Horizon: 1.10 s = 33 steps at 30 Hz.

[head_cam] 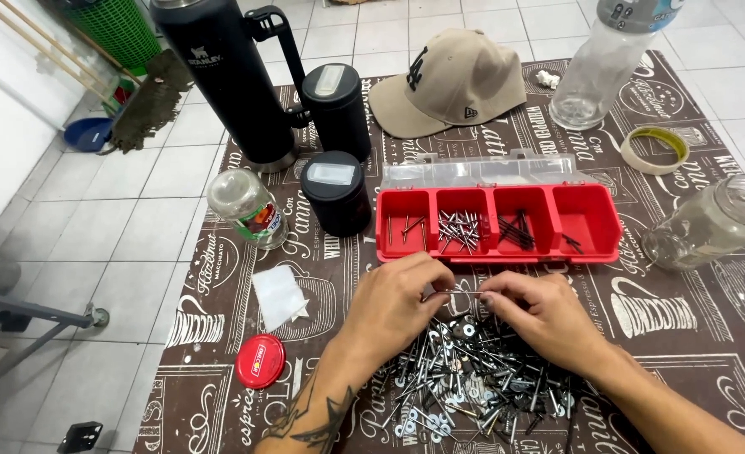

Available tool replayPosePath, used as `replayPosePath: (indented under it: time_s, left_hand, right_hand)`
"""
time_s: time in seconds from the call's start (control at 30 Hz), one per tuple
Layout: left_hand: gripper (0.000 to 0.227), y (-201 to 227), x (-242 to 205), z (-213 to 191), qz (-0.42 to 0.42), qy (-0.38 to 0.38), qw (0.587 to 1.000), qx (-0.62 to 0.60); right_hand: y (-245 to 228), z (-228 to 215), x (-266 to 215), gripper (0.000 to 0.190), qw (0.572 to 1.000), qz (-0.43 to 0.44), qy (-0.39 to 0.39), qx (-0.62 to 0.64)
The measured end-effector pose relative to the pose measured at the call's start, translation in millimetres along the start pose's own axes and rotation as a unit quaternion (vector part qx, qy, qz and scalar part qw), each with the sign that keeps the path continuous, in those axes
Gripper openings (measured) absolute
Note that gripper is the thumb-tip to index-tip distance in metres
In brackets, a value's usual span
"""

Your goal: The person sorts a mixed pile of screws, nails, and washers on a table into a red compartmentalized organizer. They pick up items by hand and place them into separate sections of the container.

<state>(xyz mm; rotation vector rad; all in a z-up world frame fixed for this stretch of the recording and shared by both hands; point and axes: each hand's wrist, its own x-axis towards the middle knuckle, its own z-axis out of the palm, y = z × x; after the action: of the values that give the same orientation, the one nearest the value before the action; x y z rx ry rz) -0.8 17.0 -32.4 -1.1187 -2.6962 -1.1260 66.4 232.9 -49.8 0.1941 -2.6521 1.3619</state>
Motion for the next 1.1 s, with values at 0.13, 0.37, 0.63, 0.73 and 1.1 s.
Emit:
replayPosePath:
  time_s: [0.13,0.37,0.63,0.73,1.1]
  left_hand:
    - [0.017,12.7,0.8,-12.6,-0.001,0.001,1.0,-0.007]
    - [0.016,6.2,0.9,-3.3,0.005,-0.015,0.999,-0.049]
    - [0.011,3.1,3.4,-7.4,-0.029,-0.008,0.999,-0.045]
    - [0.01,-1.2,5.3,-12.8,-0.044,0.001,0.999,-0.02]
    - [0.009,2.1,4.5,-16.2,-0.084,-0.039,0.996,0.01]
  right_hand:
    - [6.3,0.1,-0.5,0.014,1.0,0.015,0.007,-0.001]
    - [-2.1,-5.4,6.1,0.015,0.999,0.015,0.031,-0.026]
    - [35.6,6.4,-1.4,0.008,0.996,0.024,-0.046,-0.068]
    - [44.9,8.2,0.0,0.009,0.996,0.039,-0.025,-0.071]
    - [16.7,6.8,21.6,0.019,0.985,0.074,0.11,-0.114]
